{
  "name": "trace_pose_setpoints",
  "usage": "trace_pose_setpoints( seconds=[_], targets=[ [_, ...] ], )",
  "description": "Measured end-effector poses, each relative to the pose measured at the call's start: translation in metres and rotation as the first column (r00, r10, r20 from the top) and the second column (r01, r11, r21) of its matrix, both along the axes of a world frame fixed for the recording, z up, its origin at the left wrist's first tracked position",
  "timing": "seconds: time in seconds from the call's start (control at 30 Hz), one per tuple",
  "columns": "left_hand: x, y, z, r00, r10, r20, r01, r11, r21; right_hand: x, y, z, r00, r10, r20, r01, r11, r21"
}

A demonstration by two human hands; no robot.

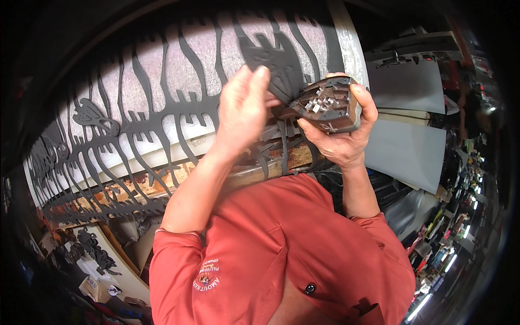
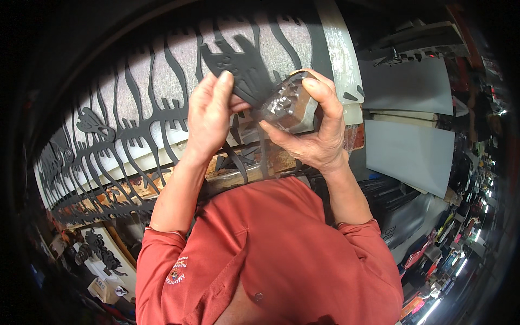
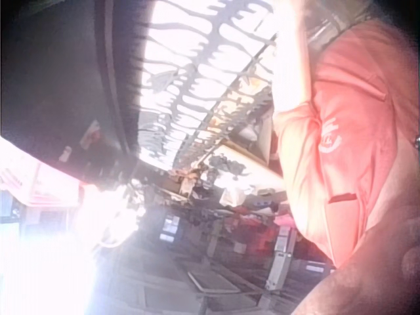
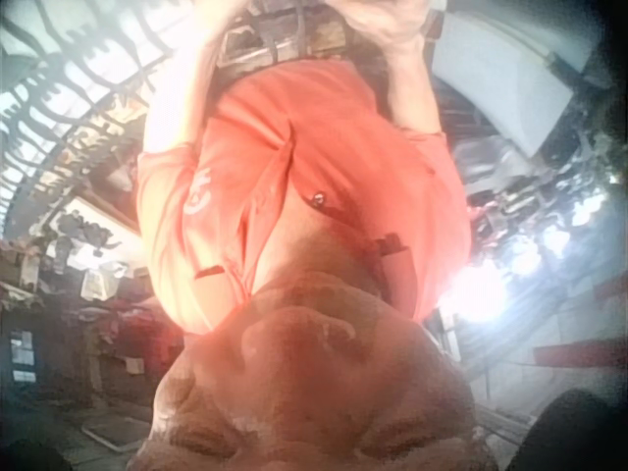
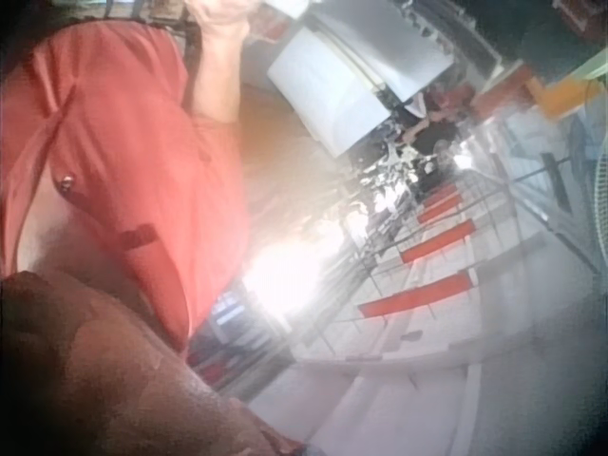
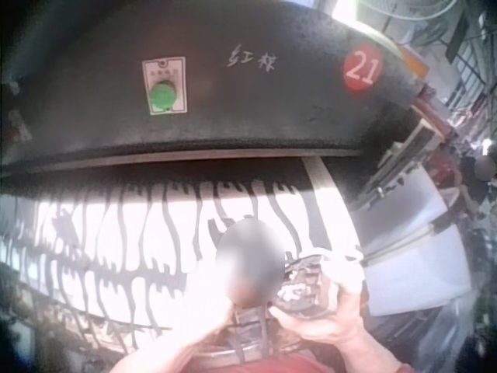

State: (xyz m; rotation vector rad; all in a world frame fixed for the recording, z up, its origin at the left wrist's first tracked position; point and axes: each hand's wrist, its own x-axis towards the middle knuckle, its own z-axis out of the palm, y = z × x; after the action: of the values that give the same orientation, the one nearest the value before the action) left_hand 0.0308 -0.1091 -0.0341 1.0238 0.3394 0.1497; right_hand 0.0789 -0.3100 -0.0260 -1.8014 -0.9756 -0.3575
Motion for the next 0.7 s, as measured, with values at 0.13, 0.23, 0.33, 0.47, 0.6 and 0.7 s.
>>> trace_pose_setpoints(
  seconds=[0.13,0.23,0.33,0.47,0.6,0.7],
  targets=[
    [0.021,0.077,-0.003,0.936,0.347,0.048,-0.334,0.925,-0.183,-0.006,-0.001,0.002,0.994,-0.035,-0.108,0.048,0.992,0.121],
    [0.002,0.131,-0.008,0.92,0.347,0.181,-0.344,0.938,-0.053,-0.007,0.001,0.022,0.902,0.015,-0.432,0.111,0.958,0.263],
    [-0.021,0.151,-0.013,0.966,0.245,0.079,-0.238,0.968,-0.08,0.011,0.006,0.06,0.893,-0.127,-0.432,0.179,0.981,0.081],
    [-0.04,0.151,-0.007,0.958,0.286,0.036,-0.277,0.948,-0.158,0.035,0.033,0.09,0.88,-0.16,-0.448,0.035,0.961,-0.275],
    [-0.066,0.166,0.0,0.918,0.394,-0.03,-0.391,0.917,0.074,0.051,0.103,0.031,0.973,-0.111,-0.202,-0.04,0.783,-0.621],
    [-0.1,0.219,0.002,0.798,0.591,0.118,-0.589,0.724,0.358,0.034,0.122,0.003,0.997,-0.074,0.009,0.061,0.738,-0.672]
  ],
)
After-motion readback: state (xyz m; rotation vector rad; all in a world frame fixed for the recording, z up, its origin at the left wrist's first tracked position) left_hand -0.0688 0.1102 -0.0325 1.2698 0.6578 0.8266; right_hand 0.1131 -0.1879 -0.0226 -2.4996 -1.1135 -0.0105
